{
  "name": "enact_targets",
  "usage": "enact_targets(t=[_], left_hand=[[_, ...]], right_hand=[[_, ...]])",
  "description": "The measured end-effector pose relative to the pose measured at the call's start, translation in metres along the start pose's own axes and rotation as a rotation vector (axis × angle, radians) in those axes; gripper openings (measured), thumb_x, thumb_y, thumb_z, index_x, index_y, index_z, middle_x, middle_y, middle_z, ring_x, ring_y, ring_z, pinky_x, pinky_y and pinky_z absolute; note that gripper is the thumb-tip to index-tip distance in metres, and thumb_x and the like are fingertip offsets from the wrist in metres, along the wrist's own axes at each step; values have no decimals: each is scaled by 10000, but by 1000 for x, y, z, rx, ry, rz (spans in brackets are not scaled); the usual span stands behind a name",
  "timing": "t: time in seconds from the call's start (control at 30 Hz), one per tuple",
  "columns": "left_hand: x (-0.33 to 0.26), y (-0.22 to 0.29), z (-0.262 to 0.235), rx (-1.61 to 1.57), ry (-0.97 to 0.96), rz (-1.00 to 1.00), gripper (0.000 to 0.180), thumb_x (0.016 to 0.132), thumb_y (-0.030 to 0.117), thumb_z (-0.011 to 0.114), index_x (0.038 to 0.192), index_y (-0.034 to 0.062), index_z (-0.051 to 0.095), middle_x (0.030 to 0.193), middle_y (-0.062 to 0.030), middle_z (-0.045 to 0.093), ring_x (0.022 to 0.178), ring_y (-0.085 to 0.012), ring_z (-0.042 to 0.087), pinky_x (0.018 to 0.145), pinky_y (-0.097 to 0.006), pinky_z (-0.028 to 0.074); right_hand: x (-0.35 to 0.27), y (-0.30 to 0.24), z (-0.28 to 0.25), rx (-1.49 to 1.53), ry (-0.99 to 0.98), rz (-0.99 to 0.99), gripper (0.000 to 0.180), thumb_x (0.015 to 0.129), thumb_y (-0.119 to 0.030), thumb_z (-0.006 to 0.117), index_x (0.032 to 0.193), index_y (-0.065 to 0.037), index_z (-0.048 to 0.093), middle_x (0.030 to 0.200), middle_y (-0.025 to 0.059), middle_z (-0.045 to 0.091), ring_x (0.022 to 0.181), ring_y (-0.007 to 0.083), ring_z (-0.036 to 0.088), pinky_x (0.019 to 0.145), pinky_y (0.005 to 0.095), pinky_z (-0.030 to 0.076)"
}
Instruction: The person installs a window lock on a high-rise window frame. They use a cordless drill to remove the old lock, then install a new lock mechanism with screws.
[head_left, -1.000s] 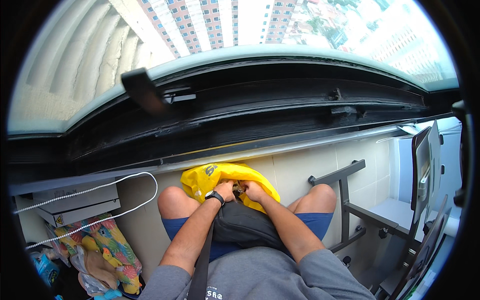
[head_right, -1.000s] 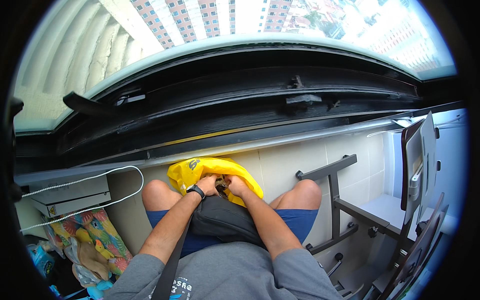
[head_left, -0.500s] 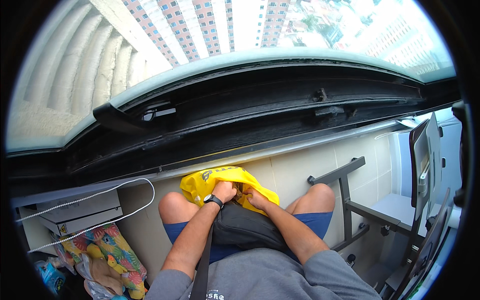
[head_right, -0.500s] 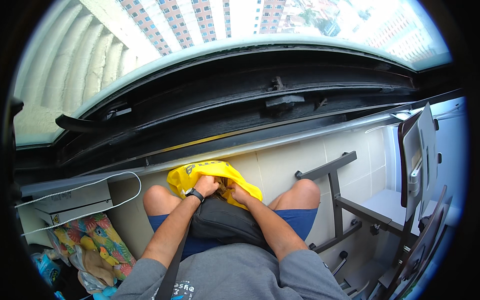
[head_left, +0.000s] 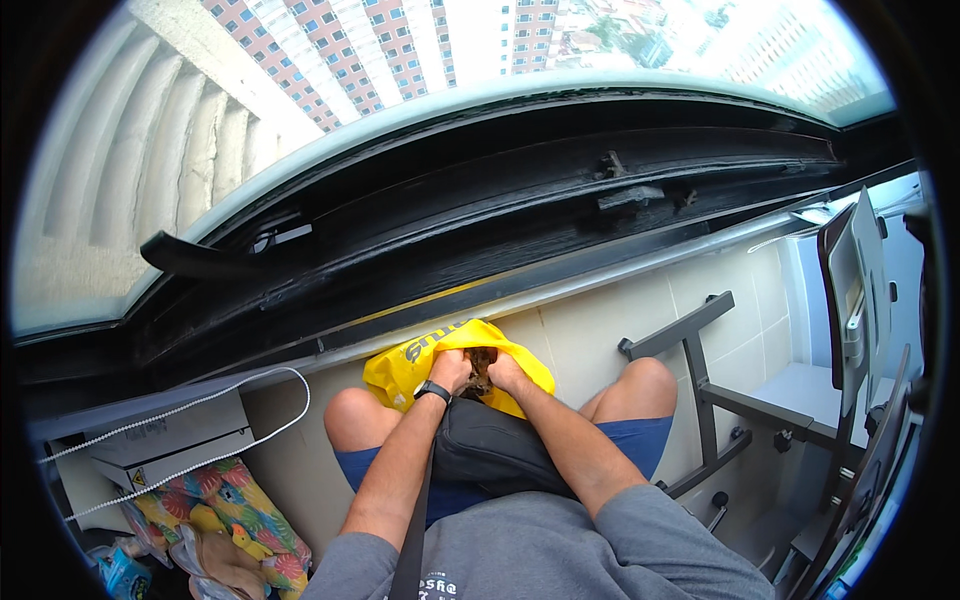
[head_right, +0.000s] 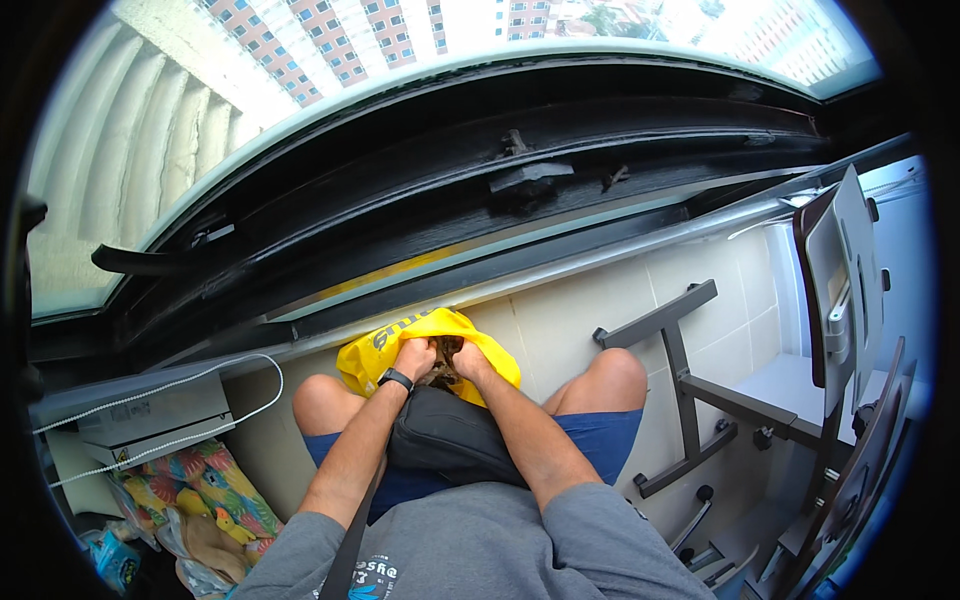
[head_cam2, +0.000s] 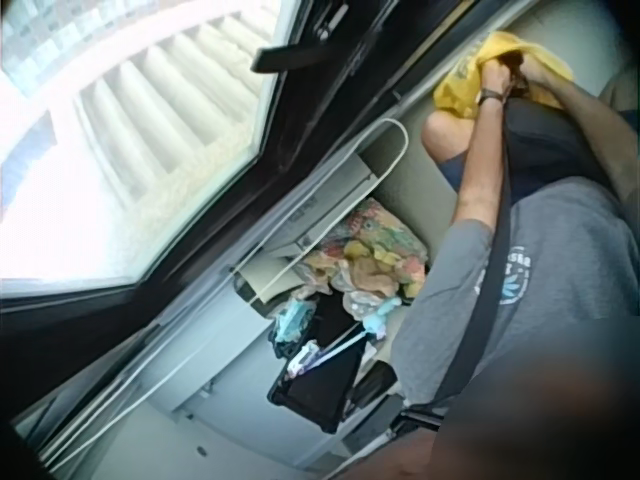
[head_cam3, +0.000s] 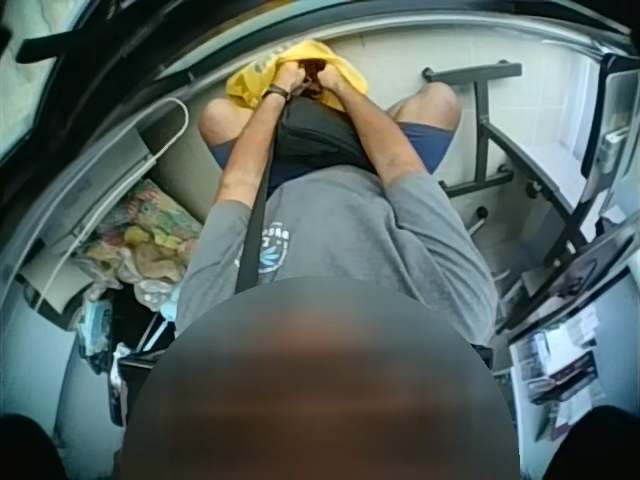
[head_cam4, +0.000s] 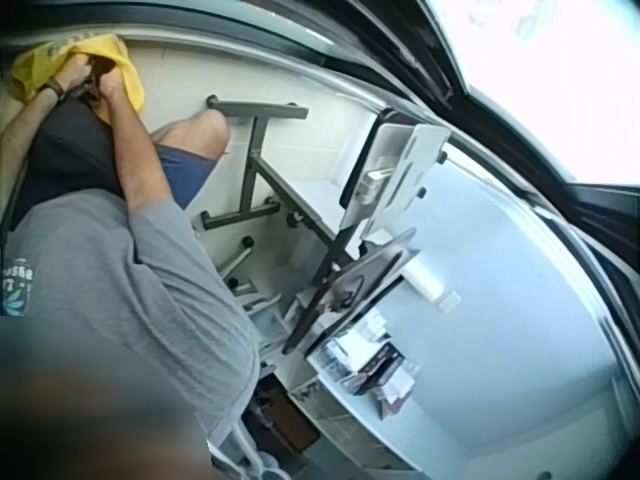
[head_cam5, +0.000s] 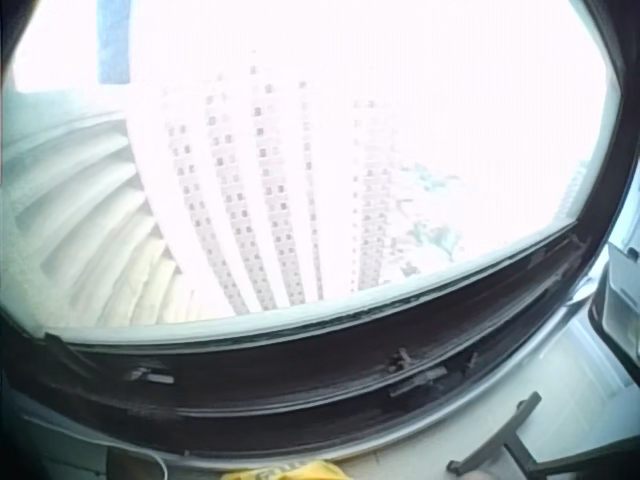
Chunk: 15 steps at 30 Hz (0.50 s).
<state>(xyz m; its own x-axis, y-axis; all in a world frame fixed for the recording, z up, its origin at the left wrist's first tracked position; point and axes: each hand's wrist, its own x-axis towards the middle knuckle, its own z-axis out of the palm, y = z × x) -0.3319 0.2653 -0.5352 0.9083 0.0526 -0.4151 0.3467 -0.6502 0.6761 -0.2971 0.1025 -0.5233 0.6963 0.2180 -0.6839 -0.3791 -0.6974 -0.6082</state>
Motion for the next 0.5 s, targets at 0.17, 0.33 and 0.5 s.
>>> enact_targets(t=[0.17, 0.33, 0.5], left_hand=[[-4, 0, 2, 4, -36, -2, 374, 964, 116, 587, 1316, 12, 661, 1333, -282, 667, 1255, -458, 613, 1084, -469, 487], [-2, 0, 3, -170, 12, 39, 333, 1036, 199, 609, 1296, 9, 691, 1350, -207, 695, 1290, -395, 613, 1113, -431, 462], [-1, 8, -7, -357, -16, -128, 333, 1050, 222, 626, 1272, -13, 702, 1271, -159, 739, 1152, -294, 697, 1002, -392, 535]], right_hand=[[-20, -6, -8, -96, -184, 44, 549, 855, -39, 584, 1391, -104, 685, 1401, 174, 681, 1314, 342, 629, 1141, 410, 464], [-21, 7, -13, -28, -235, -3, 576, 836, -25, 571, 1382, -137, 720, 1435, 173, 666, 1327, 341, 623, 1174, 396, 437], [-38, 17, -33, -12, -293, -252, 385, 884, -18, 641, 1239, -82, 776, 1182, 167, 743, 1117, 311, 704, 1010, 402, 534]])
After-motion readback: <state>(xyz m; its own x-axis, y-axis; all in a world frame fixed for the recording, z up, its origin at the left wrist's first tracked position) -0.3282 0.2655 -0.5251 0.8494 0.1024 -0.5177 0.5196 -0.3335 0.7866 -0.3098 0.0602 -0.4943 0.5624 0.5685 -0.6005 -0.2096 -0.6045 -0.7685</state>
